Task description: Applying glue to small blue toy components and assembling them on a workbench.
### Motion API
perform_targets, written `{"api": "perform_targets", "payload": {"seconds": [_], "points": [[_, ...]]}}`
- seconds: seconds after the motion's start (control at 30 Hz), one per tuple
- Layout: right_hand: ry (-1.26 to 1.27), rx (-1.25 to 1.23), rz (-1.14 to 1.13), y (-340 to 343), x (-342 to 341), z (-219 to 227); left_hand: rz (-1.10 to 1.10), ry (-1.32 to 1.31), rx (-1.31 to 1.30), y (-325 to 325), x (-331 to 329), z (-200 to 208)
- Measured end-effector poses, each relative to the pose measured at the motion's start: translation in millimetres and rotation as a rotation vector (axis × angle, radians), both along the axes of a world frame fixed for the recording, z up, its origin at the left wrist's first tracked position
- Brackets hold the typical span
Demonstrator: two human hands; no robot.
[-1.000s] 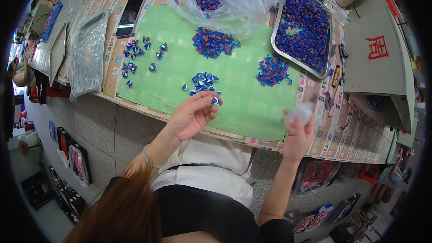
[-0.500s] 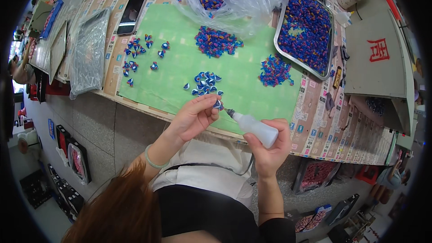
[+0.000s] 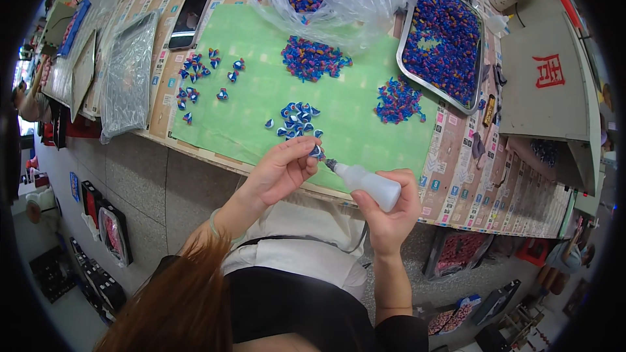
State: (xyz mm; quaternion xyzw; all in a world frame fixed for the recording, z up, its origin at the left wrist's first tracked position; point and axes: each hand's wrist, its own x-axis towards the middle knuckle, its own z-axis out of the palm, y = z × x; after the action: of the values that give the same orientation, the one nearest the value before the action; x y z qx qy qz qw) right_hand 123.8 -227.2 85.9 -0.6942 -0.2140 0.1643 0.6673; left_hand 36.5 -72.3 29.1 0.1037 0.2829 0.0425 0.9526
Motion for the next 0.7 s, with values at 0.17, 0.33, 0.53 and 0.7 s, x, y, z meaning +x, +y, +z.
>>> {"api": "perform_targets", "payload": {"seconds": [0.17, 0.33, 0.53, 0.7], "points": [[0.058, 0.026, -0.014, -5, 4, -4, -0.024, 0.008, 0.027, 1, 1, 0], [0.171, 0.204, -0.275, -39, 46, -22, 0.043, -0.019, 0.015, 9, -5, -4], [-0.066, -0.05, -0.555, -80, 97, -72, 0.092, -0.027, 0.038, 21, -8, -5], [-0.32, -0.177, -0.731, -67, 88, -73, 0.131, -0.038, 0.053, 29, -12, -4]]}}
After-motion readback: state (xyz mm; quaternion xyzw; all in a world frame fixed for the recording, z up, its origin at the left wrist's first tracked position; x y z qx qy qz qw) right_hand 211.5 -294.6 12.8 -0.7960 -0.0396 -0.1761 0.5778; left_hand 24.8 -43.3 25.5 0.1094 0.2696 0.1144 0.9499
